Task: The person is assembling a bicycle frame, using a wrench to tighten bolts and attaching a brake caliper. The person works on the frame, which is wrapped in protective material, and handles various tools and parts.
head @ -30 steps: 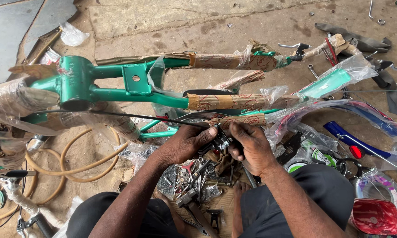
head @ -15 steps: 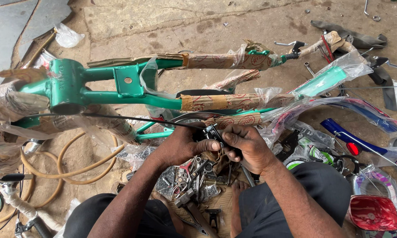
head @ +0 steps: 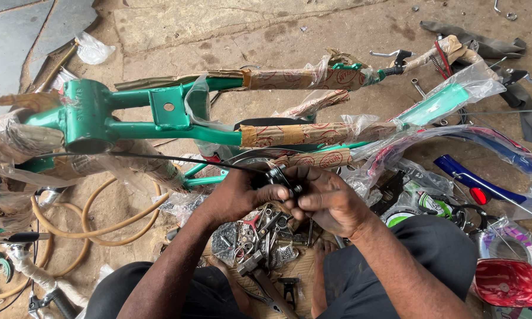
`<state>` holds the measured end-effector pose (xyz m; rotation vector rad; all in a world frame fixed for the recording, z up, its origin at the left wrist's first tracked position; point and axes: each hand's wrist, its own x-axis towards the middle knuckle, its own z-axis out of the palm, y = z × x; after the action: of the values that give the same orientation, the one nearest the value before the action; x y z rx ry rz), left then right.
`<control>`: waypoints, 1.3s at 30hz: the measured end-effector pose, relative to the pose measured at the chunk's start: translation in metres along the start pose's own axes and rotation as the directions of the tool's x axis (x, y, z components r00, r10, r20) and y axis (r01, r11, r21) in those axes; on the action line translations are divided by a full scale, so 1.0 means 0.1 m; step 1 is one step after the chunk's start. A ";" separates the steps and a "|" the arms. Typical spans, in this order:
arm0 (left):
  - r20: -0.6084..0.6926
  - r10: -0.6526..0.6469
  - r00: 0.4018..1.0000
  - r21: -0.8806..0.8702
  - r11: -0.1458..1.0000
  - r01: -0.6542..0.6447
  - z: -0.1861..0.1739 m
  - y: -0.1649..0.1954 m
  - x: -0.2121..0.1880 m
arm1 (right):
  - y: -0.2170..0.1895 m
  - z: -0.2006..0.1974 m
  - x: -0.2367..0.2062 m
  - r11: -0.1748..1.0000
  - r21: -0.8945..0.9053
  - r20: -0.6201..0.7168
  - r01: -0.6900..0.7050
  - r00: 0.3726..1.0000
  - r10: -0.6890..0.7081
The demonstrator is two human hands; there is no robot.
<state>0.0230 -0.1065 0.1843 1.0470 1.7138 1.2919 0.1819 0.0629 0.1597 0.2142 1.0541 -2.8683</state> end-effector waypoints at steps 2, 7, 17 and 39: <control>-0.025 -0.036 0.999 -0.063 0.997 0.034 -0.02 0.00 -0.01 | 0.02 0.03 0.01 0.999 0.041 -0.006 0.016 1.000 -0.015; 0.011 -0.020 1.000 -0.061 0.998 0.020 -0.03 -0.02 -0.01 | 0.05 0.06 0.04 0.999 0.033 -0.150 0.029 0.988 -0.024; 0.127 -0.114 0.985 0.039 0.993 0.110 -0.03 0.02 0.00 | 0.10 -0.02 0.08 0.999 -0.030 -0.224 -0.017 0.975 0.010; -0.070 -0.201 0.977 -0.124 0.974 0.191 0.30 0.00 -0.02 | 0.28 -0.34 0.16 0.975 -0.219 -0.574 0.045 0.802 -0.166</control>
<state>0.0505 -0.0974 0.1777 0.7464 1.7326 1.3055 0.1728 0.0631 0.1134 1.1290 1.4663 -2.8183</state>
